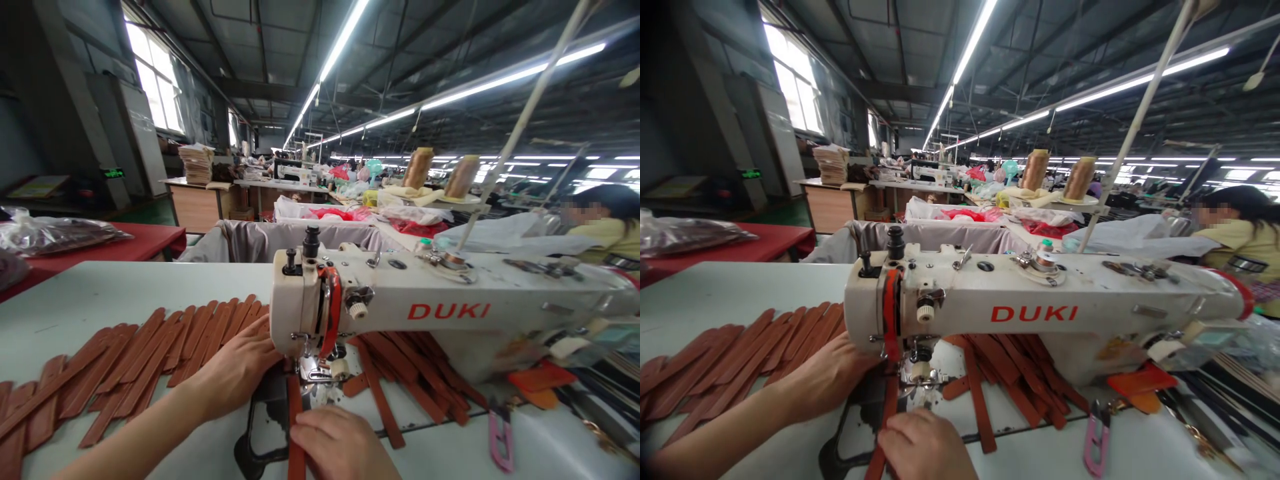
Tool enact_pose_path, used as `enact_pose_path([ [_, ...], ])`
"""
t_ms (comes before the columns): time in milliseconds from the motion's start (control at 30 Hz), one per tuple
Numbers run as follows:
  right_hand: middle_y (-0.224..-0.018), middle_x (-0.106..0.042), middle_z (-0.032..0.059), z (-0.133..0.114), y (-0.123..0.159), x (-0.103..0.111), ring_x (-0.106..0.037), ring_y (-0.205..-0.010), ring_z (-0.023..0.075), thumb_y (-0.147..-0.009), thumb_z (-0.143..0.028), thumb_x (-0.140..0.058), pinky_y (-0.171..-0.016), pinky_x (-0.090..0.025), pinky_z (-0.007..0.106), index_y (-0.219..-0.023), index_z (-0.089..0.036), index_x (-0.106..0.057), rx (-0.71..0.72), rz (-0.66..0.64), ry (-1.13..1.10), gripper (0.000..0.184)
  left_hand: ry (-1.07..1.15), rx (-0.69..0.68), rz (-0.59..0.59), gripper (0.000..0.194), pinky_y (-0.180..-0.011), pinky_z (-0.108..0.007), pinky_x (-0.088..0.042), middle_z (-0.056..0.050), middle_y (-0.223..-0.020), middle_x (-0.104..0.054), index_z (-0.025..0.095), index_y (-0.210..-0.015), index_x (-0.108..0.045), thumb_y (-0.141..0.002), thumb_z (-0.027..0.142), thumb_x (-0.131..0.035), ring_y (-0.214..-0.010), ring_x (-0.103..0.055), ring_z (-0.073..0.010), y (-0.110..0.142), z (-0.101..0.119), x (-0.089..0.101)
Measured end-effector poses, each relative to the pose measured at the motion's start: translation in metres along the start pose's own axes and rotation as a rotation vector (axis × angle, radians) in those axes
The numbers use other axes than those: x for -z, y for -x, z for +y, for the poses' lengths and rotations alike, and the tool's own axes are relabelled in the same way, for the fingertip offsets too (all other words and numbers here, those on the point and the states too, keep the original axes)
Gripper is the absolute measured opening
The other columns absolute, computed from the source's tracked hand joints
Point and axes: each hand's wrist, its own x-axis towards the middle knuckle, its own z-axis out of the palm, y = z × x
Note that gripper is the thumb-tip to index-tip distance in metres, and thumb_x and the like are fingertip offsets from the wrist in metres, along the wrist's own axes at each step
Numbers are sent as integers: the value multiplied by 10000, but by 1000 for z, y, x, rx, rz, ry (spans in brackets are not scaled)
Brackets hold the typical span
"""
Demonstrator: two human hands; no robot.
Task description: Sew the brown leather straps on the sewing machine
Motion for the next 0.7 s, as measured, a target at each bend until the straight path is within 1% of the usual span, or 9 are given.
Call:
enact_pose_path([
  [100, -882, -757, 15, 8, -5, -8, -682, -695, 171, -893, -214, -610, -631, -583, 233, -928, -180, -704, 3, 1, 36, 105, -46, -10, 0, 394, -1066, -364, -402, -47, -1129, -684, 201, -1074, -655, -854, 15, -386, -1117, -600, -212, 16, 1, 7],
  [167, -875, -752, 8, 9, -4, -10, -662, -682, 170, -883, -198, -617, -601, -565, 233, -926, -179, -701, -4, 16, 49, 96, -137, -37, 44, 493, -1120, -376, -339, -53, -1276, -626, 197, -1247, -584, -856, -9, -366, -1246, -521, -212, 27, 9, 7],
  [233, -855, -748, 1, 8, -3, -11, -650, -678, 164, -889, -186, -608, -589, -549, 227, -918, -181, -698, -21, 18, 64, 94, -203, -78, 103, 499, -1110, -362, -351, -62, -1327, -593, 185, -1342, -505, -882, 38, -380, -1255, -509, -218, 34, 23, 2],
  [300, -833, -743, -3, 7, -2, -12, -642, -673, 159, -913, -188, -574, -585, -538, 222, -914, -184, -693, -20, 6, 74, 120, -203, -60, 157, 430, -1010, -366, -449, -83, -1257, -624, 171, -1294, -527, -898, 93, -381, -1135, -579, -241, 35, 35, -5],
  [400, -828, -738, 4, 6, -2, -12, -633, -667, 162, -955, -211, -492, -575, -534, 230, -916, -181, -692, -13, 9, 79, 206, -132, 117, 177, 320, -841, -392, -532, -88, -1089, -653, 183, -1116, -594, -930, 99, -347, -956, -622, -251, 28, 39, -12],
  [467, -817, -731, 7, 7, -2, -12, -628, -657, 162, -958, -205, -470, -576, -537, 234, -900, -178, -692, -15, 23, 90, 231, -54, 166, 146, 333, -846, -384, -544, -83, -1090, -638, 193, -1111, -593, -934, 81, -335, -980, -612, -242, 22, 33, -15],
  [567, -806, -725, 5, 7, 0, -14, -626, -658, 159, -931, -188, -502, -607, -547, 234, -896, -176, -686, -3, 32, 131, 188, -5, 74, 114, 412, -929, -383, -534, -98, -1169, -622, 179, -1209, -565, -890, 44, -342, -1093, -585, -248, 20, 22, -17],
  [667, -799, -719, 0, 8, 0, -16, -616, -646, 153, -903, -175, -528, -612, -545, 231, -900, -177, -677, 14, 27, 167, 149, -36, 76, 135, 391, -989, -437, -503, -115, -1185, -621, 169, -1248, -559, -923, 77, -362, -1111, -582, -271, 25, 25, -22],
  [700, -787, -714, -2, 8, 0, -17, -611, -637, 151, -899, -167, -527, -606, -542, 229, -893, -177, -676, 13, 23, 174, 150, -33, 79, 148, 378, -991, -420, -506, -108, -1189, -624, 180, -1262, -554, -936, 99, -379, -1098, -593, -262, 27, 29, -24],
])
